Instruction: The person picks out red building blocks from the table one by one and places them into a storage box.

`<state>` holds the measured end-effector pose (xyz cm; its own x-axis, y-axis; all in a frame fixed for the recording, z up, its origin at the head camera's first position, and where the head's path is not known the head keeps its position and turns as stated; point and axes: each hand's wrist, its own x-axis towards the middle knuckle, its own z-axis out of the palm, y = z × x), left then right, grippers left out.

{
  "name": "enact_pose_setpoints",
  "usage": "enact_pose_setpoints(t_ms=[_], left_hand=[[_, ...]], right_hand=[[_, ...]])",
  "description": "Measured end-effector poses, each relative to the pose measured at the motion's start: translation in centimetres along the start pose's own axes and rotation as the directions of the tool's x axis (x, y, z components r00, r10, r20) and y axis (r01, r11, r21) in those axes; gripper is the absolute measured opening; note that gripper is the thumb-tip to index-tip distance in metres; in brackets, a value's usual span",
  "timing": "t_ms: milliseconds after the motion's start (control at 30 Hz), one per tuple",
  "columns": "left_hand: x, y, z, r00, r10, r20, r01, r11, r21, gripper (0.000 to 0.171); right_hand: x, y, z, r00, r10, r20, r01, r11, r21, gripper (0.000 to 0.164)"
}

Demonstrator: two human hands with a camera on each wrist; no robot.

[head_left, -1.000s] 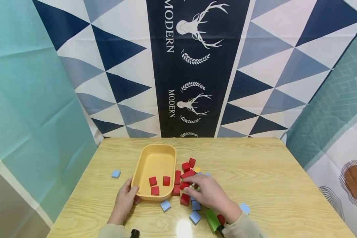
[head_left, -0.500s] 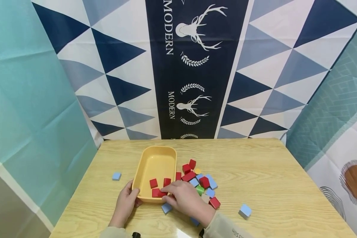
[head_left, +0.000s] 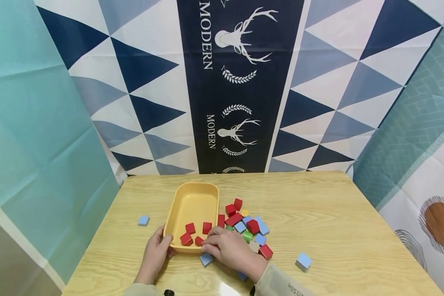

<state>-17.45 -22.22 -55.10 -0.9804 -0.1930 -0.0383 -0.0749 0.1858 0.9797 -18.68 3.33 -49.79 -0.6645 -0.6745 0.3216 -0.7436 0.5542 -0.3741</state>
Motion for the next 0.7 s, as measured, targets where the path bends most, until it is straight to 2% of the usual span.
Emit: enact_pose_setpoints(t_ms=[300,433,600,700], left_hand=[[0.0,0.0,0.2,1.0,0.005,-0.017,-0.005,1.0,0.008,0.046],[-0.1,0.1,0.2,1.0,0.003,-0.027,-0.003,1.0,0.003,0.046],[-0.2,0.2,0.2,1.0,0.004,-0.012,-0.004,1.0,-0.009,0.048],[-0.2,0.4,0.2,1.0,0.008,-0.008,-0.008,1.0,-0.004,0.048]], right_hand=[[0.1,0.1,0.0,0.999,0.031,0.043,-0.031,0.999,-0.009,0.027],[0.1,-0.3,-0.4,0.998,0.015,0.065,-0.011,0.998,-0.058,0.027],[-0.4,-0.2,-2.6,0.991,-0.041,0.13,0.057,0.991,-0.122,0.033],[-1.2,0.8,-4.8,0.993,-0.018,0.113,0.03,0.994,-0.108,0.036]])
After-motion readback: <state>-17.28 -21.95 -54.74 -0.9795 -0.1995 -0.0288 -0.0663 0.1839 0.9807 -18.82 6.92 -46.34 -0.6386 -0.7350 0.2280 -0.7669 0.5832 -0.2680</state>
